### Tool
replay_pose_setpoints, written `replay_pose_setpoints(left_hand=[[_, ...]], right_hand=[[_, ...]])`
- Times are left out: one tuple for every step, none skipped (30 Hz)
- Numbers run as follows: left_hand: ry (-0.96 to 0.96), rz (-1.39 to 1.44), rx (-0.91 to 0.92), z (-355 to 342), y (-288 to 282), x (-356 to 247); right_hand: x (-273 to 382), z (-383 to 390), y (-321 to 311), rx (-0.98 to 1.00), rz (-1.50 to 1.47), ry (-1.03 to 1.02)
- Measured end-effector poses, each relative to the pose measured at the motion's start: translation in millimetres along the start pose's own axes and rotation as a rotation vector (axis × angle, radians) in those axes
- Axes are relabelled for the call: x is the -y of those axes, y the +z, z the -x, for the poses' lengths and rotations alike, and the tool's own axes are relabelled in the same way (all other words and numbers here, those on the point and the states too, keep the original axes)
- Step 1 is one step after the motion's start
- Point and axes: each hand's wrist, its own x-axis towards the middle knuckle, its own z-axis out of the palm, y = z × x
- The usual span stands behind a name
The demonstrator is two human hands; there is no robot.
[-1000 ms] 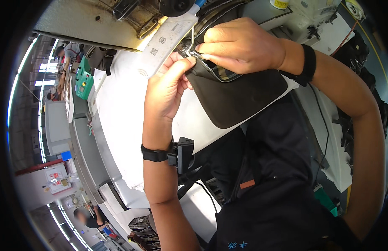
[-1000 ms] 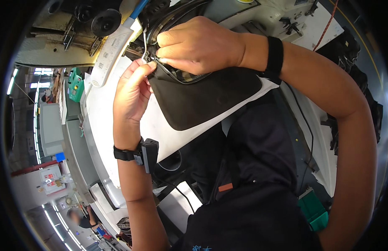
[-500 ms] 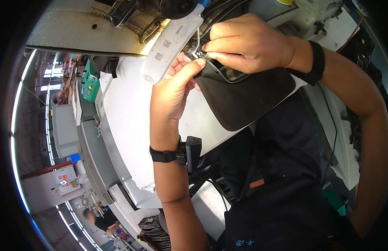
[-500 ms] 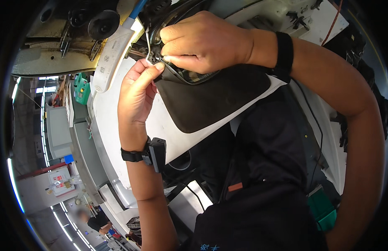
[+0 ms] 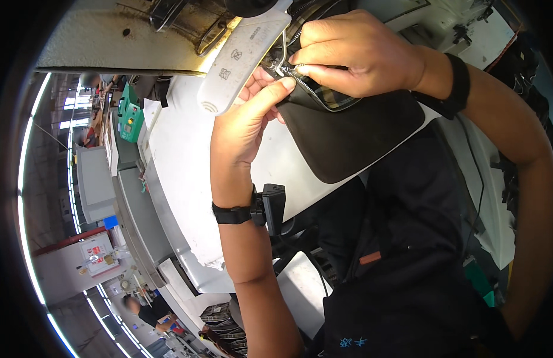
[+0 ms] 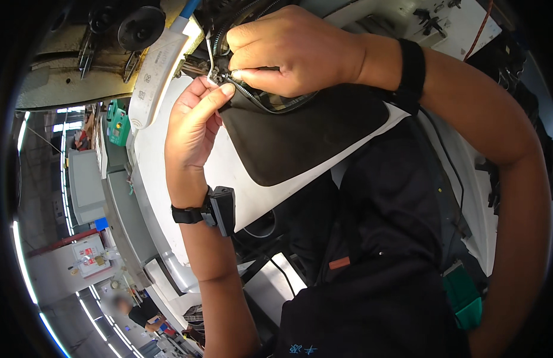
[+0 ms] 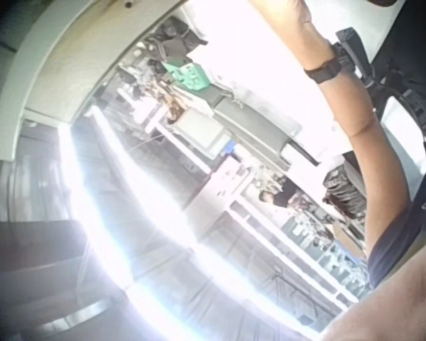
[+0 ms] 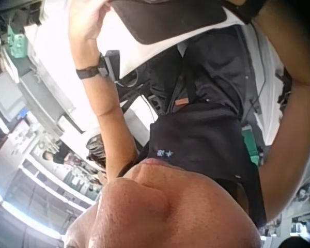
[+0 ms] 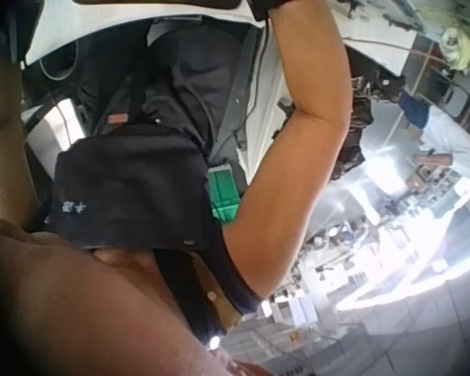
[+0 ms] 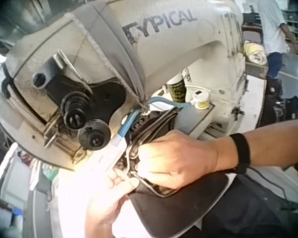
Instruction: Sewing and repairing a brown fabric bag using an industrial sewing machine.
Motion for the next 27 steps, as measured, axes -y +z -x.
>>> replay_pose_setpoints(left_hand=[[0.014,-0.019,0.003,-0.3,0.9,0.4],[0.013,-0.012,0.001,-1.1,-0.2,1.4],[0.004,-0.019,0.012,-1.9,-2.8,2.4],[-0.006,-0.026,0.022,-2.7,-5.3,2.8],[-0.007,-0.018,0.018,-3.7,-7.4,1.8],[-0.02,-0.035,0.052,-3.9,-9.7,-0.5],[-0.032,-0.052,0.086,-4.2,-11.4,-1.8],[-0.02,-0.08,0.08,-4.5,-12.5,-1.2],[-0.019,-0.073,0.074,-5.6,-13.1,-1.3],[-0.023,-0.086,0.086,-6.5,-13.5,-1.7],[-0.026,-0.099,0.098,-6.9,-14.1,-1.5],[-0.023,-0.102,0.09,-7.0,-15.5,-0.8],[-0.022,-0.1,0.088,-7.3,-16.1,-0.6],[-0.023,-0.094,0.086,-7.8,-16.0,-0.8],[-0.026,-0.086,0.082,-7.6,-16.0,-0.4],[-0.028,-0.08,0.079,-8.1,-16.2,-1.2],[-0.047,-0.08,0.1,-9.2,-16.7,-2.9],[-0.064,-0.08,0.118,-9.8,-17.8,-4.8],[-0.064,-0.073,0.113,-10.0,-20.1,-5.5],[-0.065,-0.082,0.126,-10.1,-23.2,-5.9],[-0.066,-0.088,0.144,-11.4,-23.6,-5.4],[-0.067,-0.093,0.15,-12.5,-23.4,-5.6],[-0.067,-0.084,0.149,-13.2,-22.9,-5.3],[-0.057,-0.094,0.153,-13.2,-23.5,-5.7],[-0.047,-0.104,0.157,-12.9,-23.3,-6.1],[-0.054,-0.102,0.148,-12.4,-22.6,-6.6],[-0.051,-0.097,0.148,-12.3,-21.6,-5.3]], right_hand=[[-0.1,1.9,-0.5,0.029,-0.009,0.032],[-0.7,3.4,-1.2,0.059,-0.017,0.064],[-3.2,3.3,-1.5,0.065,-0.021,0.064],[-7.6,1.8,-1.1,0.032,-0.04,0.013],[-10.2,1.0,0.0,-0.001,-0.06,-0.038],[-8.1,-0.8,3.2,-0.053,-0.097,-0.019],[-8.7,-0.9,4.9,-0.045,-0.105,-0.023],[-10.0,-0.9,6.2,-0.074,-0.095,-0.049],[-10.0,-2.2,6.3,-0.105,-0.083,-0.073],[-8.5,-2.0,4.6,-0.099,-0.089,-0.076],[-6.1,-1.3,1.4,-0.062,-0.068,-0.05],[-4.4,-1.8,-0.5,-0.028,-0.043,-0.023],[-5.7,-1.7,0.2,-0.026,-0.045,-0.025],[-8.1,-1.4,1.6,-0.044,-0.042,-0.047],[-8.1,-2.0,2.6,-0.061,-0.043,-0.068],[-7.0,-1.8,1.4,-0.056,-0.047,-0.068],[-5.6,-1.7,-1.0,-0.019,-0.028,-0.043],[-4.3,-2.9,-2.7,0.018,-0.011,-0.022],[-3.7,-3.8,-2.1,0.023,-0.016,-0.024],[-3.2,-5.4,-0.9,0.017,-0.012,-0.023],[-2.6,-5.1,-1.5,0.014,-0.004,-0.017],[-2.3,-4.7,-2.1,0.023,-0.006,-0.016],[-2.1,-4.2,-2.5,0.016,0.019,-0.026],[-1.8,-4.4,-2.0,0.005,0.042,-0.038],[-1.3,-4.4,-1.7,0.011,0.039,-0.04],[-0.6,-4.1,-1.2,0.002,0.037,-0.03],[-0.5,-3.4,-1.5,-0.006,0.039,-0.018]])
